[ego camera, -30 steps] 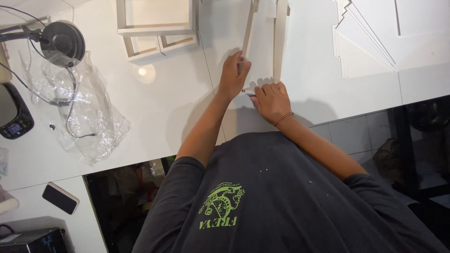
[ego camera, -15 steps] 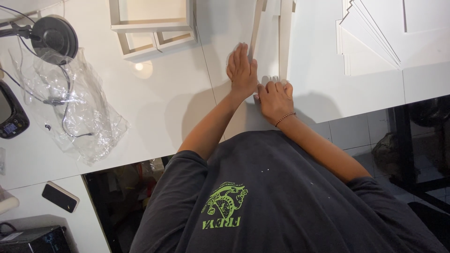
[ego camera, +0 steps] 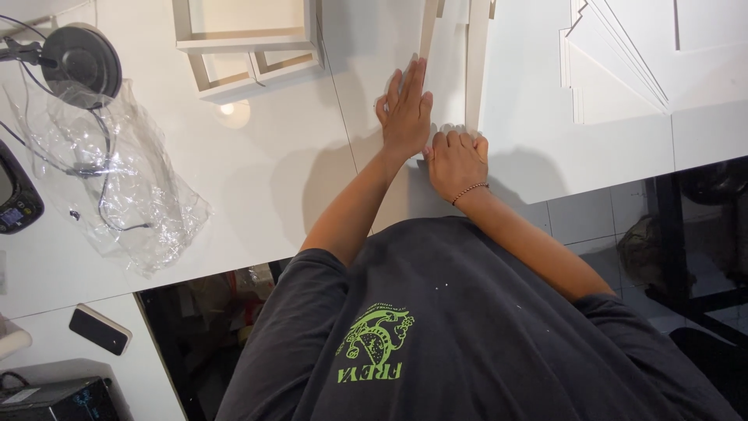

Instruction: Folding a flat cardboard template into a rectangular box

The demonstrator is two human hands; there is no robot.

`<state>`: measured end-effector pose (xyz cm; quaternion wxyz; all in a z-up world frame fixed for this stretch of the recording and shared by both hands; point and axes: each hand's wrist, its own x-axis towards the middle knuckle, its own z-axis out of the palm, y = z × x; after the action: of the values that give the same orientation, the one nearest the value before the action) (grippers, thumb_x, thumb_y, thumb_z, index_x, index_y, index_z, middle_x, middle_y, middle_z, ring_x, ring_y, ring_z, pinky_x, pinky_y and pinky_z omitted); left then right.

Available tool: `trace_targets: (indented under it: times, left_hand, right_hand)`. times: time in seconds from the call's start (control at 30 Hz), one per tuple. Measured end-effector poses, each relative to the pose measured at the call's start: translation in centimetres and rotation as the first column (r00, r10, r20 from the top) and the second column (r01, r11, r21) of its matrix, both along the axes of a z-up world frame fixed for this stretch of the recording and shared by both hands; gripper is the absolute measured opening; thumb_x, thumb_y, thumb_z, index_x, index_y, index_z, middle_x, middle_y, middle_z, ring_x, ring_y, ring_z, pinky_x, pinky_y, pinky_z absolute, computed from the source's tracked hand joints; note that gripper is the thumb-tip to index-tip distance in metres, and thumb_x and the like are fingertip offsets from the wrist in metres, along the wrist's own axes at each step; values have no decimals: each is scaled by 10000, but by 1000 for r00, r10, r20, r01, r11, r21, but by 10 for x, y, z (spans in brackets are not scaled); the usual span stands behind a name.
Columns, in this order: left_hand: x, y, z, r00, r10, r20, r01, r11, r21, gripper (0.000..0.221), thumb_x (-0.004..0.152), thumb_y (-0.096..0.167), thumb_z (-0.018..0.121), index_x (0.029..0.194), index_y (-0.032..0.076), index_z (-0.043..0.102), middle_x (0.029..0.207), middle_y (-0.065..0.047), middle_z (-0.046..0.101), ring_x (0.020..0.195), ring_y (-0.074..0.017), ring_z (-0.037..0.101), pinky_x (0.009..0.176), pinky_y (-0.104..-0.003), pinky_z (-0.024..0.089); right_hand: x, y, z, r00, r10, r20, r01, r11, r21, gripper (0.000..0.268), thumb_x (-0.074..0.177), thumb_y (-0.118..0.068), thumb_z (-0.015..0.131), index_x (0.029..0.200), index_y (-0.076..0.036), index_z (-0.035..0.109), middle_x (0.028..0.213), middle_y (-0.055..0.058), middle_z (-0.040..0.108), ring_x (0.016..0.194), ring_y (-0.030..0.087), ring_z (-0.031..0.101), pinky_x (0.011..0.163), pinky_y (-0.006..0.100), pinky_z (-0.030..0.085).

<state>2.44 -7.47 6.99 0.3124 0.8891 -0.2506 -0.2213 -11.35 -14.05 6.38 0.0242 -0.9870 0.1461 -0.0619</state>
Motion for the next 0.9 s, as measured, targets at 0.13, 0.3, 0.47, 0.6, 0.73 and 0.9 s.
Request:
trace_targets:
  times: [0.13,0.3,0.47,0.6,0.73,0.9]
  left_hand:
    - [-2,2,-7,1000,21,-4,-21,999,-28,572,1086,324,234,1653,327,155,1748,103,171,1629,-178,93,1225,-438,63]
    - [-6,8,-21,997,64,49,-59,992,-114,550,1092,258,315,1634,231,226,1720,54,270,1620,-200,141,1256,-440,76]
    - [-14,35,-1,996,56,65,-35,954,-297,549,1096,309,345,1584,63,291,1639,-108,390,1530,-308,337,1243,-489,272]
    - [-44,57,-18,997,65,28,-55,962,-269,642,1135,459,324,1636,72,218,1641,-230,323,1524,-404,329,1252,-569,239]
    - [-63,61,-19,999,-35,-8,33,978,-207,655,1137,396,341,1634,9,160,1680,-255,213,1554,-423,230,1291,-527,109]
    - [-73,52,-39,991,133,-32,-136,983,-123,626,1086,147,400,1663,118,157,1624,-177,255,1402,-365,337,1192,-503,298]
  right_hand:
    - [5,-3,3,998,-13,-68,17,998,62,322,1089,-375,449,952,-128,602,890,64,614,837,290,588,842,439,353]
    - [3,-10,8,993,44,-113,-11,963,270,330,1059,-424,492,1017,-101,546,1028,107,550,1004,314,520,877,462,323]
    - [-33,-40,20,877,-263,402,-109,706,700,157,982,-19,501,1117,-56,574,1155,110,535,1115,281,525,943,404,414]
    - [-62,-51,37,882,-454,129,94,437,895,254,1016,71,499,1195,-36,645,1129,108,552,993,219,601,890,360,483]
    - [-70,-49,13,911,-410,40,26,156,987,383,1031,50,586,1412,11,579,1200,219,630,948,202,677,856,286,627]
    - [-68,-37,9,851,-513,-111,210,139,968,224,953,-137,807,1152,-49,757,956,154,758,763,133,751,666,190,605]
